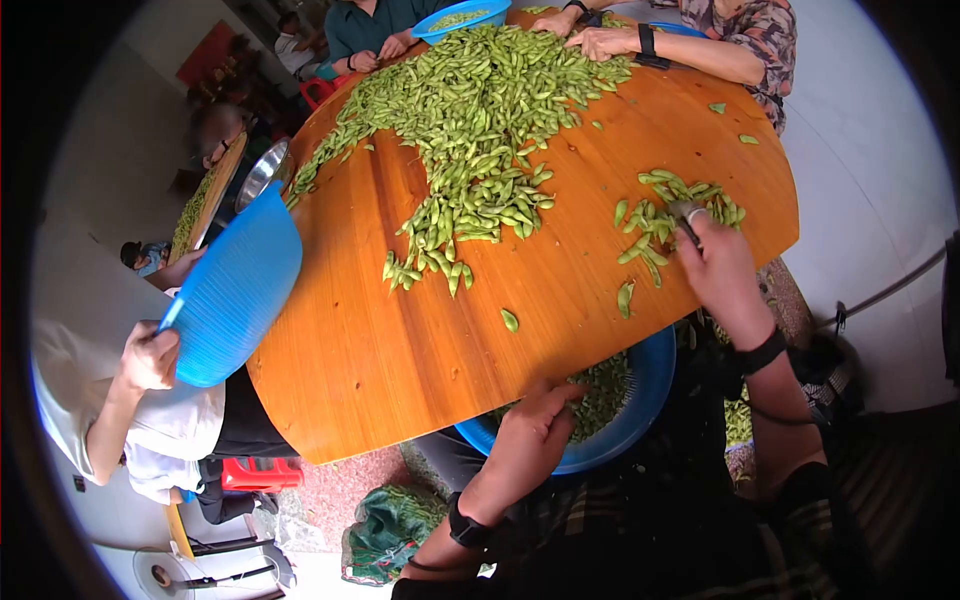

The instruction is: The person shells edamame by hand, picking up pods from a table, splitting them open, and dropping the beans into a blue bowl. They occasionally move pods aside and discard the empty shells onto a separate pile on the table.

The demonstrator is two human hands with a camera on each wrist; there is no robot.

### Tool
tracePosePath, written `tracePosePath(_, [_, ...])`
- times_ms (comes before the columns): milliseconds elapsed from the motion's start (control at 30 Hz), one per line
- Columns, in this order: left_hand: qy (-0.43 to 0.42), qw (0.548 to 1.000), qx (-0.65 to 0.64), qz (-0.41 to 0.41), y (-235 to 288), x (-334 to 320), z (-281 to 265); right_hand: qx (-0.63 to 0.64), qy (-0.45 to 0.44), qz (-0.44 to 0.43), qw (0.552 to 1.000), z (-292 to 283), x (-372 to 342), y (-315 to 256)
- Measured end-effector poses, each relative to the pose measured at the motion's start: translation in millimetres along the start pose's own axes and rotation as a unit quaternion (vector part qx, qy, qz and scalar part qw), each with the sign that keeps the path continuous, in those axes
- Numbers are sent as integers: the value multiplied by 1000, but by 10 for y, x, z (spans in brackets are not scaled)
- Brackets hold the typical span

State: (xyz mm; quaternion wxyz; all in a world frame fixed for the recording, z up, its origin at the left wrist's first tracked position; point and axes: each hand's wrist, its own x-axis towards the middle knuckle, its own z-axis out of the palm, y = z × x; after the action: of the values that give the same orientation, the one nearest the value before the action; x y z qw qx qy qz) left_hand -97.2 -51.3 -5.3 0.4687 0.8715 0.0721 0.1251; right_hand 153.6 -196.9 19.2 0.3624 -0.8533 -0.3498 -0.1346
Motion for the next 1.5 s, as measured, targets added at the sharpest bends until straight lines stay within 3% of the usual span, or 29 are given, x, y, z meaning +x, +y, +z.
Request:
tracePosePath(67, [4, 1000, 12, -26, 127, -16, -70, -63, -9, -22, 998, 34, 38, 280])
tracePosePath(200, [80, 994, 54, -41, 90, 134, -250, -97, 0, -19, 995, 149, -54, 263])
tracePosePath(267, [194, 946, 240, -101, 141, 368, -334, -153, 6, -36, 988, 171, -88, 224])
tracePosePath(400, [195, 923, 321, -81, -170, 606, -319, -118, 14, -50, 992, 160, -76, 267])
tracePosePath(533, [157, 954, 249, -46, -156, 695, -304, -108, -24, -70, 991, 137, -84, 319])
tracePosePath(600, [223, 923, 312, -40, -273, 789, -436, -128, -20, -60, 990, 136, -85, 261])
tracePosePath(667, [246, 897, 355, -93, -285, 926, -649, -91, -21, -68, 993, 109, -71, 286])
tracePosePath(833, [212, 909, 341, -112, -501, 975, -780, -25, -37, -35, 998, -47, -74, 107])
tracePosePath(867, [209, 910, 341, -109, -478, 954, -764, 44, -50, -29, 997, -42, -101, 52])
tracePosePath(900, [223, 913, 328, -94, -407, 926, -743, 112, -61, -21, 992, -42, -125, -22])
tracePosePath(967, [223, 935, 268, -59, -368, 854, -650, 248, -178, 2, 952, -118, -142, -325])
tracePosePath(1000, [216, 938, 266, -55, -297, 827, -563, 360, -243, 86, 897, -62, -170, -463])
tracePosePath(1033, [190, 973, 80, -107, -156, 798, -457, 414, -283, 99, 859, 48, -228, -502])
tracePosePath(1067, [157, 969, -109, -157, -52, 763, -366, 457, -293, 104, 833, 134, -263, -583])
tracePosePath(1100, [129, 964, -170, -160, -16, 727, -302, 456, -319, 138, 820, 147, -254, -674])
tracePosePath(1233, [103, 978, -151, -95, -65, 600, -109, 496, -353, 191, 771, 216, -291, -737])
tracePosePath(1267, [102, 978, -152, -97, -68, 577, -89, 496, -353, 192, 770, 206, -301, -748])
tracePosePath(1367, [142, 988, 51, 14, -19, 555, -41, 475, -363, 195, 778, 137, -322, -763])
tracePosePath(1500, [160, 984, 73, 29, 19, 520, 41, 456, -391, 197, 774, 75, -356, -703])
